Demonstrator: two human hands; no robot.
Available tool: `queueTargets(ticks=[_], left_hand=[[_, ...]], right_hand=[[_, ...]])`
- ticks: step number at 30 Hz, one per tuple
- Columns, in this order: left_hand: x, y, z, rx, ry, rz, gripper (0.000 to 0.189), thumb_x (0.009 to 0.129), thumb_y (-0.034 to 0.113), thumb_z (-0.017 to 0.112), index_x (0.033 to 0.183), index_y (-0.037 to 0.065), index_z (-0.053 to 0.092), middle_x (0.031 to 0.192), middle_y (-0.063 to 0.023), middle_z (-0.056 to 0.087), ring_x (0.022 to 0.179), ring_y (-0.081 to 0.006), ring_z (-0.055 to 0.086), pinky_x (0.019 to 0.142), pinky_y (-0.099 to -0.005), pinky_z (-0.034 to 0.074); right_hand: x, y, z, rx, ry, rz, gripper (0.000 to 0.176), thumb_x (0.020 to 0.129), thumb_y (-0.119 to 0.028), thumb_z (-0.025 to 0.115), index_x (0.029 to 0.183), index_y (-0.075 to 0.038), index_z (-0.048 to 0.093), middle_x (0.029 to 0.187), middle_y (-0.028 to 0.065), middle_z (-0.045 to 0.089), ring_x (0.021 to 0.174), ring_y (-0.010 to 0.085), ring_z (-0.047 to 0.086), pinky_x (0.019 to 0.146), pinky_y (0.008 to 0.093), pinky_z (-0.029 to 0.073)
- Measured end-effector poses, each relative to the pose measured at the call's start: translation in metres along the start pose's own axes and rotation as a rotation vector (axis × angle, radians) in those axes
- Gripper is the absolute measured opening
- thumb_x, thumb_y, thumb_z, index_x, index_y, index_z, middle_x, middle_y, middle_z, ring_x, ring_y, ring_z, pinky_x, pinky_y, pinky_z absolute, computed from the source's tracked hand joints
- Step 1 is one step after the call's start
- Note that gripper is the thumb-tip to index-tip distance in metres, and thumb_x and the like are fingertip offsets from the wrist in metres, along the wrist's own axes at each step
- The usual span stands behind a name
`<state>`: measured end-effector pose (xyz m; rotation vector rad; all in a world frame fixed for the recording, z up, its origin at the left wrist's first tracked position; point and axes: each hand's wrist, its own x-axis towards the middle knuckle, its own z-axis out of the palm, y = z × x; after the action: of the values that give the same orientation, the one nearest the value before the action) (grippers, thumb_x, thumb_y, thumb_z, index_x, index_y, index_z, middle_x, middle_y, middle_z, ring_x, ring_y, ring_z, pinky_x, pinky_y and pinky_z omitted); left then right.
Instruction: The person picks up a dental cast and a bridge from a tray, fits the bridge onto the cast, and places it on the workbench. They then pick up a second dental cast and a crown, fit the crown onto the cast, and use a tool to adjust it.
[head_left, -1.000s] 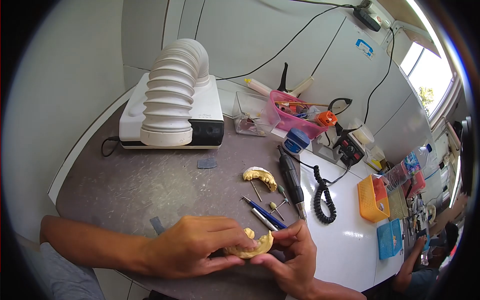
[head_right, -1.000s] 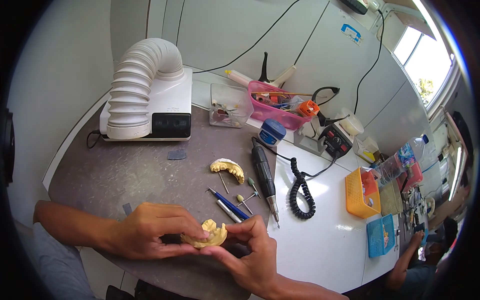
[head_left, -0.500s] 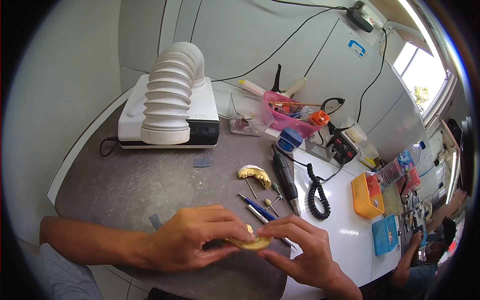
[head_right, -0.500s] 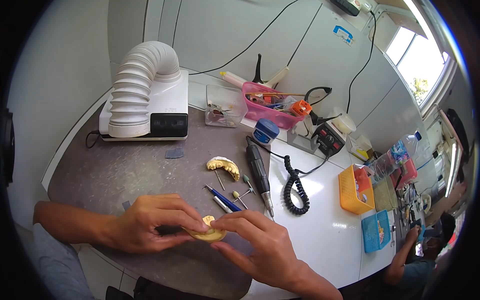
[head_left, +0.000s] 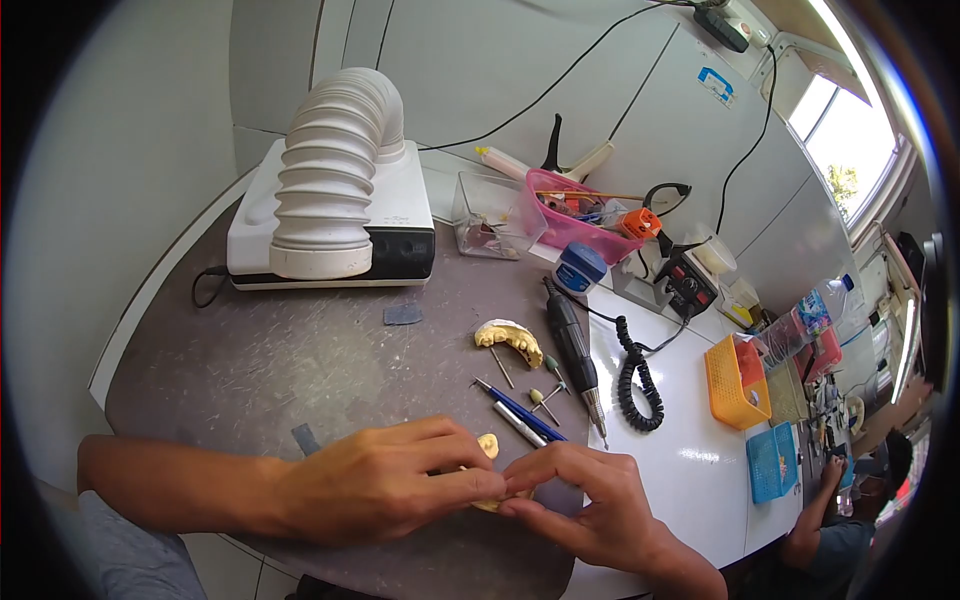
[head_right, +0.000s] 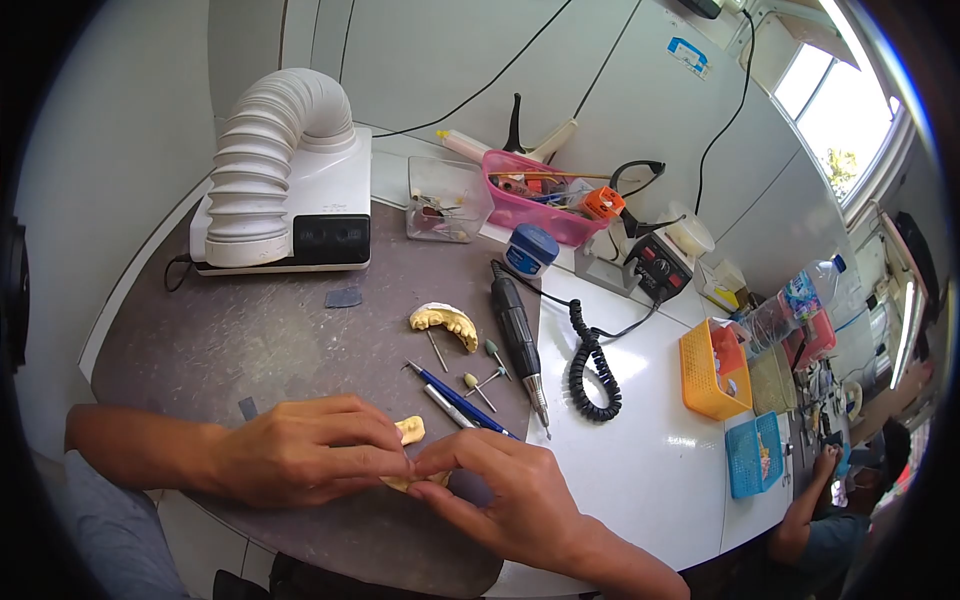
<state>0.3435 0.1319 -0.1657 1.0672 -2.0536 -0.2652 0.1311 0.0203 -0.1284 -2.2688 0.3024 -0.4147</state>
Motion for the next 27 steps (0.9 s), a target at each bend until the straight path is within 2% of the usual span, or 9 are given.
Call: queueTargets(ticks=[2,7,11,13,16,21,23,25,27], left_hand=[[0.001,0.0,0.0,0.005,0.013,0.0,0.038,0.076,0.005,0.079,0.111,0.005,0.062,0.105,-0.0088,0.066,0.099,-0.0267,0.067,0.08,-0.0343,0.058],[0.002,-0.004,-0.004,0.021,0.014,0.022,0.047,0.076,0.01,0.08,0.115,0.002,0.056,0.102,-0.0125,0.066,0.093,-0.0281,0.068,0.076,-0.0355,0.058],[0.004,-0.005,-0.006,0.023,0.048,0.016,0.043,0.076,0.01,0.081,0.111,0.001,0.057,0.099,-0.0131,0.066,0.093,-0.028,0.068,0.074,-0.0351,0.058],[0.004,-0.006,-0.006,0.033,0.059,0.034,0.042,0.076,0.009,0.08,0.109,0.001,0.057,0.097,-0.0128,0.066,0.093,-0.0282,0.068,0.074,-0.0349,0.058],[0.002,-0.008,-0.007,0.167,0.022,0.148,0.038,0.075,0.006,0.08,0.104,0.0,0.056,0.095,-0.0118,0.065,0.092,-0.0287,0.068,0.074,-0.0348,0.057],[0.004,-0.009,-0.011,0.201,-0.033,0.201,0.029,0.078,0.006,0.076,0.098,0.0,0.056,0.093,-0.0109,0.064,0.093,-0.0284,0.068,0.074,-0.0339,0.058],[0.003,-0.009,-0.009,0.223,-0.024,0.216,0.027,0.079,0.007,0.074,0.098,0.0,0.056,0.093,-0.0107,0.064,0.094,-0.0277,0.067,0.073,-0.0337,0.058],[0.002,-0.011,-0.008,0.244,-0.016,0.23,0.025,0.08,0.009,0.073,0.098,0.001,0.057,0.093,-0.0106,0.064,0.096,-0.0271,0.067,0.072,-0.0335,0.058],[0.001,-0.013,-0.007,0.223,-0.031,0.188,0.025,0.081,0.011,0.063,0.103,0.001,0.058,0.089,-0.0084,0.057,0.091,-0.0223,0.062,0.071,-0.0308,0.055]], right_hand=[[0.0,-0.004,0.002,-0.107,-0.028,0.076,0.018,0.082,-0.008,0.076,0.098,-0.004,0.068,0.098,0.0082,0.071,0.09,0.0223,0.07,0.077,0.0325,0.056],[0.001,0.002,0.005,-0.072,-0.03,0.052,0.018,0.083,-0.007,0.075,0.1,-0.005,0.069,0.099,0.0083,0.072,0.09,0.0227,0.07,0.078,0.0325,0.055],[0.0,0.002,0.008,-0.087,0.088,0.018,0.021,0.081,-0.004,0.075,0.101,-0.005,0.07,0.099,0.0085,0.072,0.089,0.0228,0.07,0.078,0.0325,0.055],[0.0,-0.001,0.008,-0.075,0.077,0.049,0.021,0.08,-0.003,0.075,0.1,-0.005,0.07,0.099,0.0085,0.072,0.089,0.0231,0.07,0.078,0.0329,0.055],[0.0,-0.001,0.009,-0.073,0.077,0.044,0.02,0.08,-0.002,0.075,0.1,-0.005,0.07,0.097,0.0088,0.072,0.089,0.0236,0.07,0.078,0.0334,0.055],[0.002,0.001,0.012,-0.081,0.087,-0.009,0.019,0.08,-0.001,0.074,0.099,-0.004,0.07,0.095,0.0097,0.072,0.088,0.0242,0.07,0.076,0.0333,0.055],[0.0,0.006,0.016,0.029,0.146,0.06,0.02,0.079,-0.001,0.075,0.098,-0.003,0.07,0.096,0.0103,0.072,0.087,0.0241,0.07,0.076,0.0325,0.055],[0.002,0.008,0.017,0.01,0.194,0.017,0.018,0.079,-0.002,0.075,0.096,-0.003,0.069,0.093,0.01,0.071,0.084,0.0239,0.069,0.075,0.0329,0.055],[0.005,0.01,0.016,-0.006,0.238,-0.025,0.016,0.079,-0.002,0.074,0.094,-0.003,0.069,0.091,0.0098,0.071,0.082,0.0236,0.069,0.074,0.0333,0.055]])
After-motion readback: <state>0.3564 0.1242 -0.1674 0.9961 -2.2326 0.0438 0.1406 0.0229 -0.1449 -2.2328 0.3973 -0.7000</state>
